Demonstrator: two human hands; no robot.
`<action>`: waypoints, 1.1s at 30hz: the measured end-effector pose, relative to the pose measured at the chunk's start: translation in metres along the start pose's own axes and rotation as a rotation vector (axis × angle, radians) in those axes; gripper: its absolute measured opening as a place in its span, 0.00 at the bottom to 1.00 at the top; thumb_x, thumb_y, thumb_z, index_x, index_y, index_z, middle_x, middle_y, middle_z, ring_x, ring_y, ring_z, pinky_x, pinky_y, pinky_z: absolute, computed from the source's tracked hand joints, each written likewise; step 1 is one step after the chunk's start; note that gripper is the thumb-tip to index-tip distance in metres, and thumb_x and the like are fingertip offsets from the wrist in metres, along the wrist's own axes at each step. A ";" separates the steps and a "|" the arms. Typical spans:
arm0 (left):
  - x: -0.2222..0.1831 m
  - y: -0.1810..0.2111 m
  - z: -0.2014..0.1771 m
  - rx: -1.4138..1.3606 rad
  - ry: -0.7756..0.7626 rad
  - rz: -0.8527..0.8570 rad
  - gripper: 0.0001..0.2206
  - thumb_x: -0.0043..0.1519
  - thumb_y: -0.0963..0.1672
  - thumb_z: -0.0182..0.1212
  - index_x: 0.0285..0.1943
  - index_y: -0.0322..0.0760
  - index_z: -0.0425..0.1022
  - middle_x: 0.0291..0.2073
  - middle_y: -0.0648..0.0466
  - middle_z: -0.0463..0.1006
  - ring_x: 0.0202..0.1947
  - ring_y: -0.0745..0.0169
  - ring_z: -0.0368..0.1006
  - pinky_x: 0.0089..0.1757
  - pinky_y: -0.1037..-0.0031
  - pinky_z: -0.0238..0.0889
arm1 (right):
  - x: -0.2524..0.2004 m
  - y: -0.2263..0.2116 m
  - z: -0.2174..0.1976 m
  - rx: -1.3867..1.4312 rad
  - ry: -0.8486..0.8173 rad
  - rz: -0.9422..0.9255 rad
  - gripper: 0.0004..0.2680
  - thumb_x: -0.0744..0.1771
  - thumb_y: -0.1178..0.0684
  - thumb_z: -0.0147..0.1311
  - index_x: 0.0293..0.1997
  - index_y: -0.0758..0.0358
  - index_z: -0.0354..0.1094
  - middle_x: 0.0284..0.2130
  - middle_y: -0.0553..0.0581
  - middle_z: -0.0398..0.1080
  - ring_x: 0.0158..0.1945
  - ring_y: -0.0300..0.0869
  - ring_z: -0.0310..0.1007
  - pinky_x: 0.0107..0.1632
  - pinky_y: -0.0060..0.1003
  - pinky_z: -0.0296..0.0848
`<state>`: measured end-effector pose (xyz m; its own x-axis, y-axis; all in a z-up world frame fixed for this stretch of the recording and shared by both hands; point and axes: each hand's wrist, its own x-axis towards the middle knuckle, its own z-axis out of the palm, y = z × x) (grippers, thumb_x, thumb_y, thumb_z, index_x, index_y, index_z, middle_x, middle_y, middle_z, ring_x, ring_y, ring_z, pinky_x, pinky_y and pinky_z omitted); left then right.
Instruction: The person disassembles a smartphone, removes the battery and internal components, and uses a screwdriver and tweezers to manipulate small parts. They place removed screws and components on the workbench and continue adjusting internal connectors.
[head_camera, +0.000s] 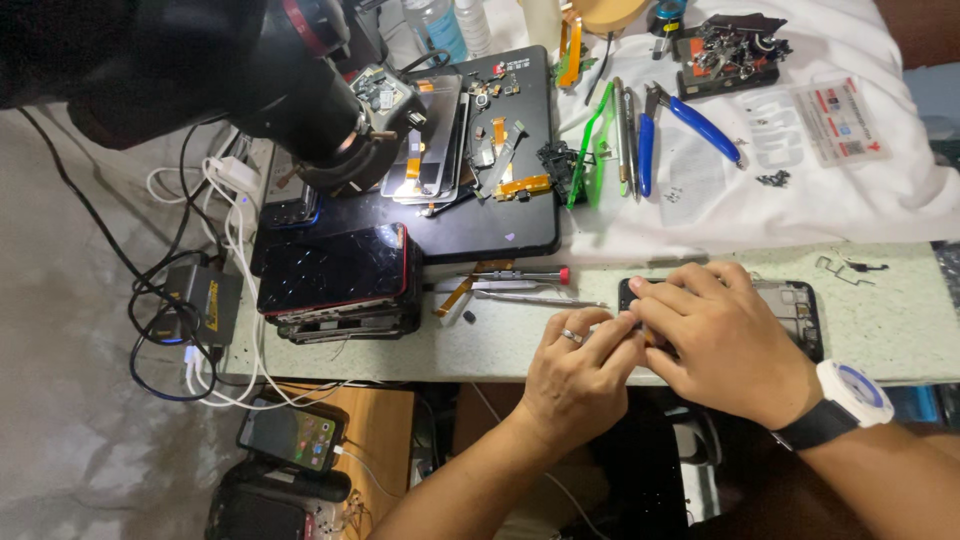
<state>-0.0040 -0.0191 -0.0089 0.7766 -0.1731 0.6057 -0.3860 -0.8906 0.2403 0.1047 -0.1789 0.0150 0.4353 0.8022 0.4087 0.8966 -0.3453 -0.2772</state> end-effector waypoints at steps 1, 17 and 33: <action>0.000 -0.001 0.001 0.006 -0.004 0.019 0.09 0.57 0.38 0.62 0.46 0.32 0.78 0.52 0.49 0.78 0.52 0.52 0.73 0.54 0.62 0.64 | -0.001 0.001 0.000 -0.011 0.011 0.001 0.13 0.56 0.50 0.63 0.40 0.61 0.74 0.48 0.53 0.76 0.48 0.48 0.70 0.55 0.50 0.62; 0.001 -0.006 0.003 -0.018 -0.023 0.030 0.06 0.58 0.38 0.62 0.42 0.31 0.79 0.49 0.49 0.79 0.49 0.51 0.74 0.51 0.62 0.64 | -0.020 0.015 -0.010 -0.186 -0.005 0.111 0.35 0.53 0.28 0.61 0.62 0.56 0.67 0.50 0.52 0.71 0.54 0.47 0.68 0.58 0.49 0.63; 0.002 -0.006 -0.001 -0.069 -0.021 0.003 0.06 0.58 0.38 0.62 0.42 0.30 0.78 0.48 0.49 0.77 0.50 0.50 0.74 0.52 0.61 0.64 | -0.002 0.010 -0.009 0.043 -0.062 -0.044 0.19 0.55 0.46 0.65 0.46 0.61 0.75 0.51 0.52 0.74 0.54 0.51 0.68 0.57 0.49 0.64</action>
<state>-0.0007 -0.0139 -0.0089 0.7852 -0.1855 0.5908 -0.4213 -0.8592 0.2902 0.1138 -0.1884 0.0188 0.3885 0.8452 0.3670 0.9099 -0.2890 -0.2976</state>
